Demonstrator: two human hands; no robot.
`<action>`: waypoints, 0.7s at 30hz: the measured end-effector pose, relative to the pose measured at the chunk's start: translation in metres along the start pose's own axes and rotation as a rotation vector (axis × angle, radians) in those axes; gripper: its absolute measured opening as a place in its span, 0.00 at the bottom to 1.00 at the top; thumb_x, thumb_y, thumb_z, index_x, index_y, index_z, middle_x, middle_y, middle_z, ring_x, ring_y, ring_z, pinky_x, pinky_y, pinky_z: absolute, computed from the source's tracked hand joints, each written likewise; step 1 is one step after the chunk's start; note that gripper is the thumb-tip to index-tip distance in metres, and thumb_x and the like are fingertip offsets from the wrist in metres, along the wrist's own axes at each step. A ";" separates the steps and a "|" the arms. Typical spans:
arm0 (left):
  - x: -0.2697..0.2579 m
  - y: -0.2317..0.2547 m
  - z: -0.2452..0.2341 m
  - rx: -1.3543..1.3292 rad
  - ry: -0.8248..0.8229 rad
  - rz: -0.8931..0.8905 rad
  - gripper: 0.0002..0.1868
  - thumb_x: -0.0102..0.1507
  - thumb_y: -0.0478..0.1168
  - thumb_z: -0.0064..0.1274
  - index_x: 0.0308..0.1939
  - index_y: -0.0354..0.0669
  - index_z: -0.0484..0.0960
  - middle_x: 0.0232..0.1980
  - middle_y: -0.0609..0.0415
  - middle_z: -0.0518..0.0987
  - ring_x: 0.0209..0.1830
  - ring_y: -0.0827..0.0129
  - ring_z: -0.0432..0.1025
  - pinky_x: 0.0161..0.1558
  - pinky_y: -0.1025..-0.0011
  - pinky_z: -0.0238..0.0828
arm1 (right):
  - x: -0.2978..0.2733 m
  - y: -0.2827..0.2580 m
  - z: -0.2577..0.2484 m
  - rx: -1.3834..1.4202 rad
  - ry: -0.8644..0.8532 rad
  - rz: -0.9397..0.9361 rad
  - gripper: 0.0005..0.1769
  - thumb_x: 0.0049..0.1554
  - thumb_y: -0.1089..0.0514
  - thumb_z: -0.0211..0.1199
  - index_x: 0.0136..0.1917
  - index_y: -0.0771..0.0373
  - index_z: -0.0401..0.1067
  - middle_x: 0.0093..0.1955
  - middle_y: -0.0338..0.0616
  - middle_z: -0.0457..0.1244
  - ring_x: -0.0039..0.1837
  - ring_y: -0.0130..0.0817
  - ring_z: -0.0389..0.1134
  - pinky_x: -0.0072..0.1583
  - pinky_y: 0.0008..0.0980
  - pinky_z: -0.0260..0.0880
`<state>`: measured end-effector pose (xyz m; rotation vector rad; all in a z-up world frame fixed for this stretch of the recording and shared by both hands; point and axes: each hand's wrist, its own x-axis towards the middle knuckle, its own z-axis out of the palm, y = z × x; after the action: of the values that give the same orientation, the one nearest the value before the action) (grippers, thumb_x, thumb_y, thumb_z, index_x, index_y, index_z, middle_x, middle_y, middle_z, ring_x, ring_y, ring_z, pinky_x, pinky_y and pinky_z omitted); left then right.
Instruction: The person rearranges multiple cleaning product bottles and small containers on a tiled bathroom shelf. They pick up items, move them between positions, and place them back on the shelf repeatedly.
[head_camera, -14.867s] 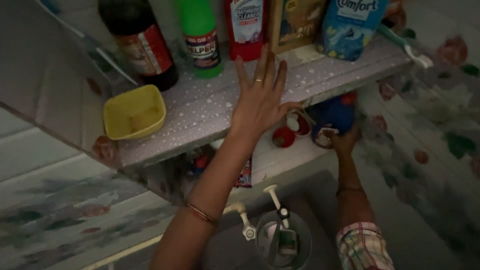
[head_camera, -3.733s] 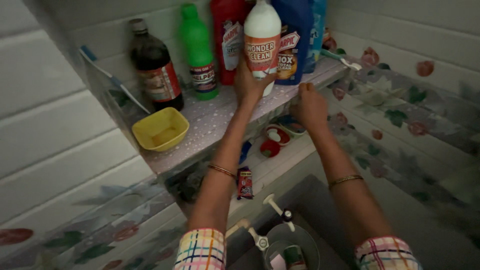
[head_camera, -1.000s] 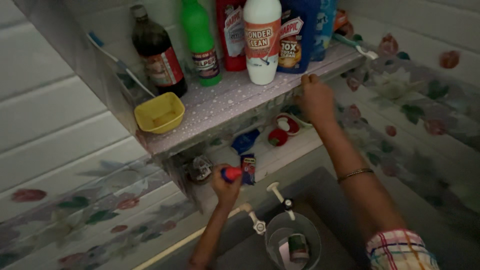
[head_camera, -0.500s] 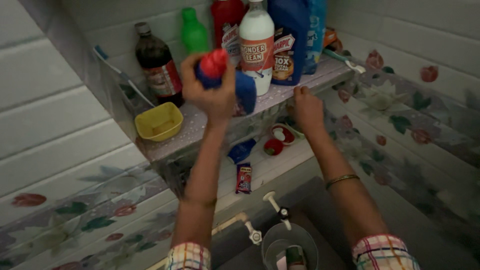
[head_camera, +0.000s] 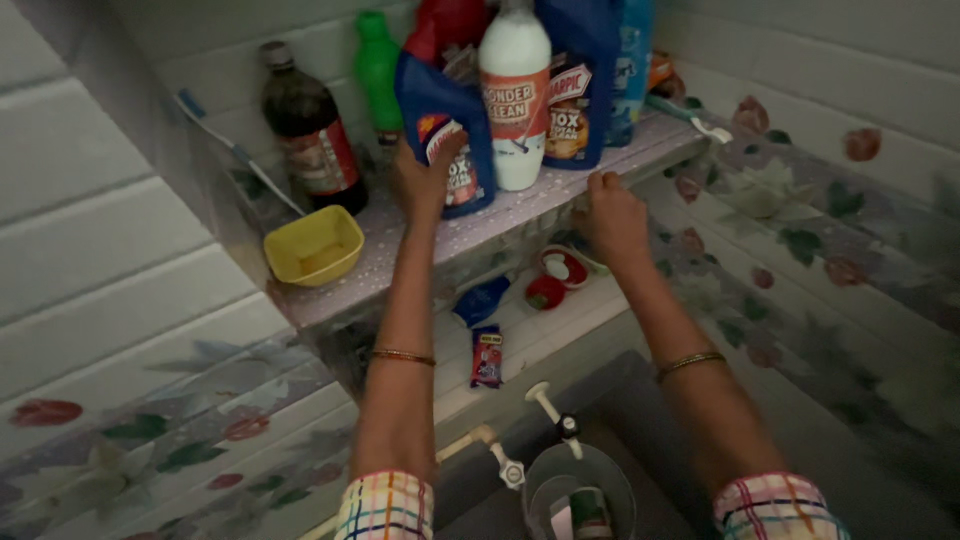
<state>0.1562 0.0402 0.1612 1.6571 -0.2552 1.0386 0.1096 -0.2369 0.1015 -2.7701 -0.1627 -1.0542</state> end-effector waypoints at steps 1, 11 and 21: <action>0.001 -0.008 0.001 -0.055 -0.021 -0.030 0.31 0.55 0.52 0.73 0.53 0.35 0.81 0.46 0.46 0.87 0.42 0.63 0.82 0.47 0.66 0.78 | -0.001 -0.001 0.001 0.004 0.005 -0.002 0.29 0.46 0.52 0.76 0.56 0.65 0.68 0.54 0.55 0.65 0.49 0.55 0.72 0.46 0.51 0.73; 0.012 -0.028 0.006 -0.203 0.007 -0.105 0.38 0.57 0.46 0.72 0.65 0.31 0.73 0.57 0.45 0.82 0.53 0.63 0.77 0.58 0.68 0.73 | -0.002 0.000 -0.003 0.013 0.015 -0.001 0.30 0.45 0.54 0.74 0.57 0.66 0.68 0.54 0.55 0.66 0.49 0.55 0.72 0.47 0.50 0.74; -0.001 -0.012 0.003 0.566 0.159 0.224 0.24 0.73 0.43 0.52 0.70 0.35 0.70 0.71 0.37 0.71 0.68 0.41 0.65 0.66 0.48 0.62 | -0.008 -0.003 -0.001 0.043 0.033 0.013 0.32 0.46 0.53 0.74 0.60 0.67 0.66 0.65 0.59 0.63 0.53 0.58 0.71 0.49 0.51 0.72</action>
<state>0.1639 0.0416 0.1522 2.0641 -0.0378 1.5026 0.1027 -0.2342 0.0976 -2.7105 -0.1608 -1.0790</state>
